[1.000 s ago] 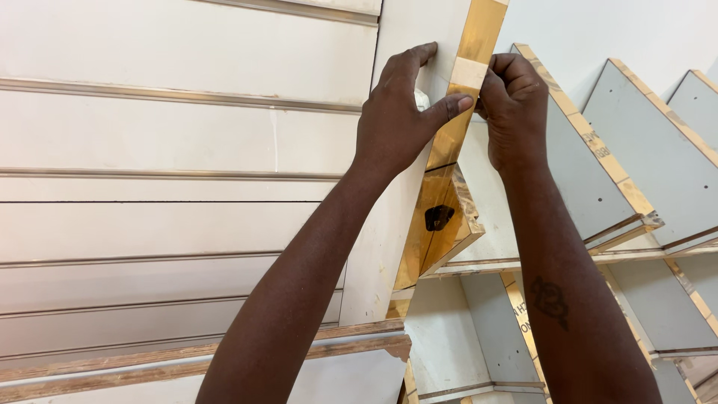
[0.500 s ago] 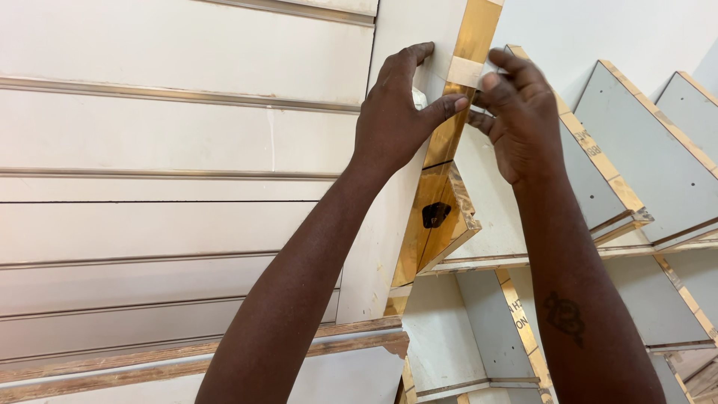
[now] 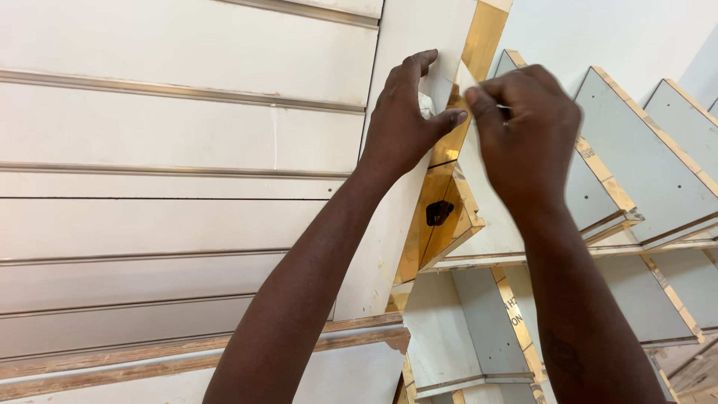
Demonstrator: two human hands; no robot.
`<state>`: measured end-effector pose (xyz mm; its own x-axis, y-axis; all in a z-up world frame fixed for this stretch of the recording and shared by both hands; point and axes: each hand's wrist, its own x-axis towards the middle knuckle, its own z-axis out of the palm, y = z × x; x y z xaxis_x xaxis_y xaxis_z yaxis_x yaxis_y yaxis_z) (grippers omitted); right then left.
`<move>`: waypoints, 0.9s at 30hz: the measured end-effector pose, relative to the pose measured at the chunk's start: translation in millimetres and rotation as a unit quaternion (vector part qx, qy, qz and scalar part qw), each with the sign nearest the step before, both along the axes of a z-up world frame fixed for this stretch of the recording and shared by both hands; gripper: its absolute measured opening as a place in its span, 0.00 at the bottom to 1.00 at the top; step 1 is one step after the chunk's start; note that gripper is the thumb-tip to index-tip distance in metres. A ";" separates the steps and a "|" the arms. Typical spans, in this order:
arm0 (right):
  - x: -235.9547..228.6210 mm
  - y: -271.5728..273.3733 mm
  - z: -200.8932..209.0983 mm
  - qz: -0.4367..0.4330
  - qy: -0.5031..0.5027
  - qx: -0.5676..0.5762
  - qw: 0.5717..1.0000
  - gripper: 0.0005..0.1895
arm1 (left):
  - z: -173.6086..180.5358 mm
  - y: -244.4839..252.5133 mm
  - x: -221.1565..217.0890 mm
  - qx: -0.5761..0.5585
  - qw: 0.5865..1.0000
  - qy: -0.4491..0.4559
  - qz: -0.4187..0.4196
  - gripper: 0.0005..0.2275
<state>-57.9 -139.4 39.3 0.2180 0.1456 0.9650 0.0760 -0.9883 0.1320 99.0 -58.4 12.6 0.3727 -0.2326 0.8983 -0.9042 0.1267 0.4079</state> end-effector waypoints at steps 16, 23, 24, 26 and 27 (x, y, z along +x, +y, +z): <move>-8.1 50.0 -11.6 0.393 0.184 0.314 0.844 0.08 | -53.9 34.2 23.6 -0.144 0.800 0.247 -0.527 0.37; -11.4 35.3 -18.7 0.423 0.189 0.402 0.790 0.08 | -54.4 53.3 3.6 -0.170 0.744 0.249 -0.596 0.47; -11.4 34.6 -19.7 0.409 0.179 0.407 0.797 0.08 | -54.5 53.9 -0.2 -0.166 0.745 0.240 -0.599 0.46; -11.8 32.8 -21.3 0.380 0.158 0.417 0.811 0.08 | -55.7 54.2 -7.8 -0.159 0.748 0.223 -0.605 0.45; -12.0 31.8 -21.9 0.376 0.154 0.417 0.813 0.08 | -55.3 53.4 -10.8 -0.151 0.760 0.213 -0.595 0.45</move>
